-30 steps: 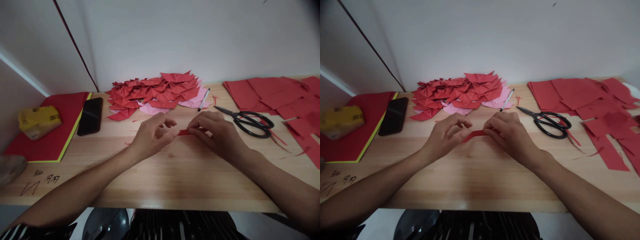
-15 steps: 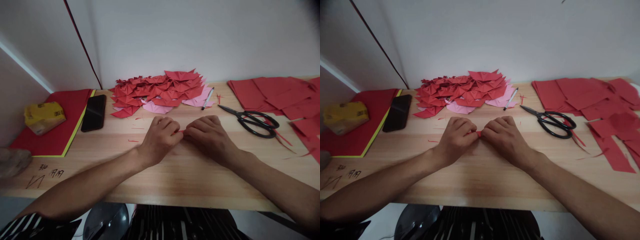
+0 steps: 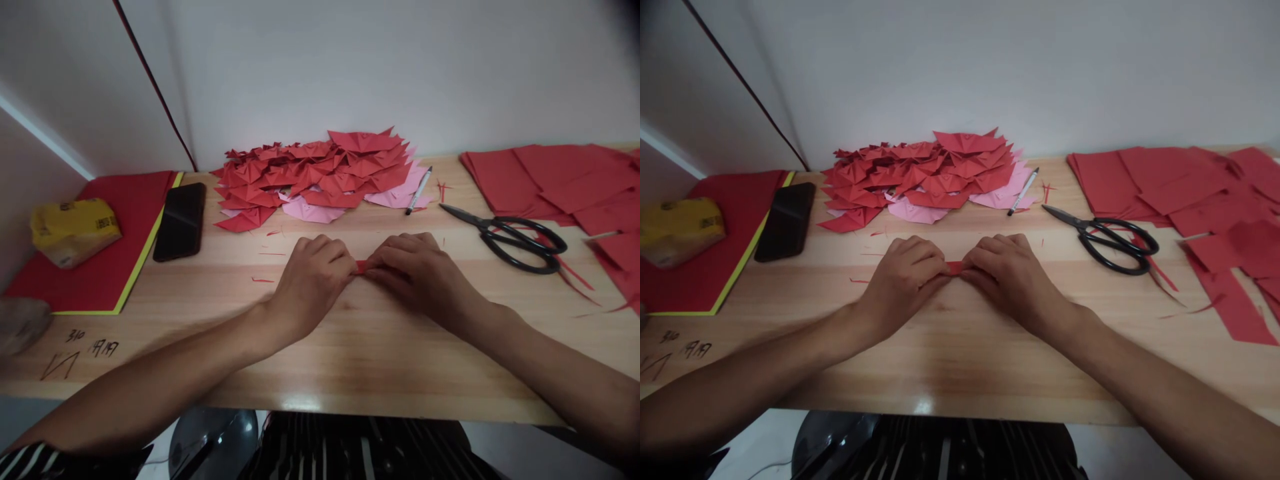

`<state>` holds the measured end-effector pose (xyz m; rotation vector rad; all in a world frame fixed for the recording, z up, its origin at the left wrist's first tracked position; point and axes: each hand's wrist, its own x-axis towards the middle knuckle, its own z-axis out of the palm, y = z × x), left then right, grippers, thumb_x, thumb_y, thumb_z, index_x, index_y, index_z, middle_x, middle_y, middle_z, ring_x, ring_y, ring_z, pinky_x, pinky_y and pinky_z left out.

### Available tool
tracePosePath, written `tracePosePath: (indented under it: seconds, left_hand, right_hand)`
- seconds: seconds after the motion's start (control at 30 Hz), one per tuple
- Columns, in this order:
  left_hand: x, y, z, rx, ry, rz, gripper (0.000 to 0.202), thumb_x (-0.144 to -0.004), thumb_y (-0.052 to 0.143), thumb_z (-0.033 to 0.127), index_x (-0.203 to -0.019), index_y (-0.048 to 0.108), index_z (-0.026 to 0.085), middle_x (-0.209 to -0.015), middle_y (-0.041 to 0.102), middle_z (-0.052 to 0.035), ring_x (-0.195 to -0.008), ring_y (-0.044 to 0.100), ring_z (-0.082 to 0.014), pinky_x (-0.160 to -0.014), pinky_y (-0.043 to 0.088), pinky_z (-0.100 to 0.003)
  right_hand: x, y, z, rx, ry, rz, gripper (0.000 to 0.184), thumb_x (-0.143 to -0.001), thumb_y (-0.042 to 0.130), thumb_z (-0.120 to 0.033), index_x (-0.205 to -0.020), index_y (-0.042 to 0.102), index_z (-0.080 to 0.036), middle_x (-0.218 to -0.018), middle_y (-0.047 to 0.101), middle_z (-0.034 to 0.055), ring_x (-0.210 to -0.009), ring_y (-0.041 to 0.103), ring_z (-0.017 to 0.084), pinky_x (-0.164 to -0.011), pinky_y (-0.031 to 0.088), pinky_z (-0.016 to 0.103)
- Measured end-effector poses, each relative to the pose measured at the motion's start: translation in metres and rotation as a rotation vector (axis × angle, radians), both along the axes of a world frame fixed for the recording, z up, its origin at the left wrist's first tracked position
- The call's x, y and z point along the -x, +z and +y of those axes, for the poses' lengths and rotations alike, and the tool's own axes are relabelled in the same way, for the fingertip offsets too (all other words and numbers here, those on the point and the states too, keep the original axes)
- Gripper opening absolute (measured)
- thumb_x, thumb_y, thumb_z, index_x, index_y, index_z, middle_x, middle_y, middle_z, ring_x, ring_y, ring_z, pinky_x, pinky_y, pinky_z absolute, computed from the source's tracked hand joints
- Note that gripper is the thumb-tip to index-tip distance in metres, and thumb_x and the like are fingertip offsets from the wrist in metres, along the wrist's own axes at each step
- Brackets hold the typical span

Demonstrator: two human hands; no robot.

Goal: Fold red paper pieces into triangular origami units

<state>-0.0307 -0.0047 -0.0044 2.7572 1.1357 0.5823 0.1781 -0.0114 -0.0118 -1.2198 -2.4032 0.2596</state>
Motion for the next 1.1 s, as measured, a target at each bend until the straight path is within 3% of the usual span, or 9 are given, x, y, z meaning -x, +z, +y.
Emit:
tracePosePath:
  seconds: [0.2, 0.33, 0.47, 0.67, 1.1]
  left_hand:
    - [0.008, 0.005, 0.0, -0.143, -0.089, 0.122, 0.014, -0.094, 0.05, 0.016, -0.085, 0.061, 0.017, -0.089, 0.064, -0.003, -0.089, 0.052, -0.0186, -0.076, 0.033, -0.035]
    - [0.006, 0.008, 0.001, -0.016, -0.075, 0.085, 0.008, -0.088, 0.053, 0.014, -0.087, 0.061, 0.017, -0.09, 0.063, -0.0031, -0.091, 0.051, -0.0194, -0.076, 0.035, -0.035]
    - [-0.002, 0.002, 0.003, 0.167, -0.008, -0.062, 0.009, -0.085, 0.058, 0.025, -0.086, 0.061, 0.017, -0.091, 0.063, -0.0037, -0.093, 0.051, -0.0204, -0.079, 0.037, -0.034]
    - [-0.011, -0.003, 0.005, 0.222, 0.074, -0.147, 0.013, -0.088, 0.055, 0.023, -0.077, 0.06, 0.017, -0.084, 0.062, -0.0031, -0.087, 0.05, -0.0189, -0.076, 0.038, -0.033]
    - [-0.016, 0.001, 0.006, 0.257, 0.14, -0.068, 0.015, -0.081, 0.055, 0.022, -0.067, 0.05, 0.018, -0.075, 0.06, -0.0019, -0.081, 0.049, -0.0199, -0.071, 0.033, -0.034]
  right_hand:
    - [0.0, 0.0, -0.001, -0.072, 0.017, -0.026, 0.017, -0.094, 0.053, -0.028, -0.082, 0.062, -0.02, -0.081, 0.065, 0.0035, -0.077, 0.055, 0.019, -0.075, 0.034, 0.035]
    - [-0.001, -0.001, -0.001, -0.082, 0.02, -0.034, 0.018, -0.094, 0.053, -0.03, -0.082, 0.062, -0.02, -0.081, 0.065, 0.0038, -0.077, 0.055, 0.019, -0.075, 0.034, 0.035]
    - [0.0, -0.001, -0.001, -0.032, 0.0, -0.03, 0.02, -0.094, 0.051, -0.029, -0.082, 0.062, -0.019, -0.081, 0.064, 0.0037, -0.078, 0.055, 0.019, -0.075, 0.034, 0.035]
    - [0.007, 0.003, -0.003, 0.029, -0.063, -0.05, 0.019, -0.093, 0.05, -0.029, -0.08, 0.06, -0.019, -0.077, 0.06, 0.0029, -0.075, 0.052, 0.02, -0.072, 0.031, 0.035]
    - [0.018, 0.005, -0.005, 0.043, -0.168, -0.164, 0.005, -0.084, 0.05, -0.022, -0.082, 0.053, -0.019, -0.08, 0.06, 0.0034, -0.076, 0.051, 0.021, -0.071, 0.028, 0.035]
